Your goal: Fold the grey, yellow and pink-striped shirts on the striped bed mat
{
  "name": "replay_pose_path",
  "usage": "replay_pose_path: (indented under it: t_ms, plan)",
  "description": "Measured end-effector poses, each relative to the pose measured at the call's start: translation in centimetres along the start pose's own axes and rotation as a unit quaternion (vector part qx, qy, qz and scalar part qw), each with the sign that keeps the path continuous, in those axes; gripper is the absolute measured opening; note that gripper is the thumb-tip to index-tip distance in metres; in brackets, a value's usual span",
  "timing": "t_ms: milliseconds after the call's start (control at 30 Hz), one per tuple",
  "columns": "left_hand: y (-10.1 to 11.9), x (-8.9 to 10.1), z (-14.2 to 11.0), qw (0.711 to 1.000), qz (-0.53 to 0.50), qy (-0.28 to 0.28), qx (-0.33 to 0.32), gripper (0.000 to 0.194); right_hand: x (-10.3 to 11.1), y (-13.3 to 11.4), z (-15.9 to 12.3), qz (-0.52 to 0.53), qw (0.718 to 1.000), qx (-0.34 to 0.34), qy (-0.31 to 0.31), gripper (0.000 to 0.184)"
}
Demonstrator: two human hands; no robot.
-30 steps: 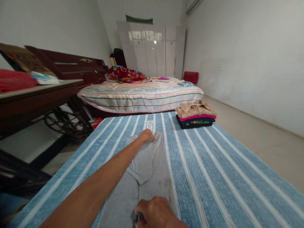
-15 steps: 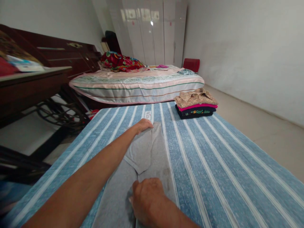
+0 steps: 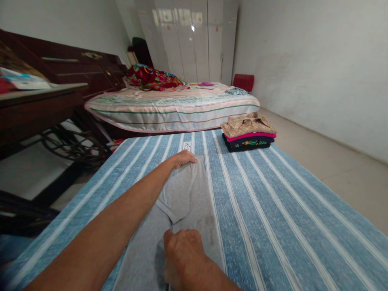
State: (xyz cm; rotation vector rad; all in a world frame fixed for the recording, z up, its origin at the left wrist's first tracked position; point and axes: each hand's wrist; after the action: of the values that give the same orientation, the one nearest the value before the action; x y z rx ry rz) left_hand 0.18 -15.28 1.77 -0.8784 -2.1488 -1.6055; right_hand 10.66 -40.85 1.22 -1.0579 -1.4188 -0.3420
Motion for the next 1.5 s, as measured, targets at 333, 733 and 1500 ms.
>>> replay_pose_path:
  t_ms: [333,733,1500]
  plan:
    - [2.1,-0.7,0.8,0.996,-0.078,-0.05,-0.013,0.011,3.3,0.5,-2.4,0.031,0.998,-0.034,0.033,0.031]
    - [0.4,-1.5,0.8,0.997,-0.073,-0.014,0.014,0.006,0.8,0.1,-0.8,0.048,0.999,-0.014,0.014,0.027]
    - [0.3,-1.8,1.4,0.989,-0.133,-0.068,-0.015,0.017,2.0,10.5,-3.9,0.263,0.927,-0.265,0.045,0.019]
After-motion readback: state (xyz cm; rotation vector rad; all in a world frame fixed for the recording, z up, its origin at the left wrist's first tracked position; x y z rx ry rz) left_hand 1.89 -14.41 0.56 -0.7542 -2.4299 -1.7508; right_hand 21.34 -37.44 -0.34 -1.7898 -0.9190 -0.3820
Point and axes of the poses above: each hand's wrist, its own z-axis towards the middle knuckle, its own x-axis out of the back of the hand, y = z × x, and after that the axes turned 4 degrees about z, right-handed
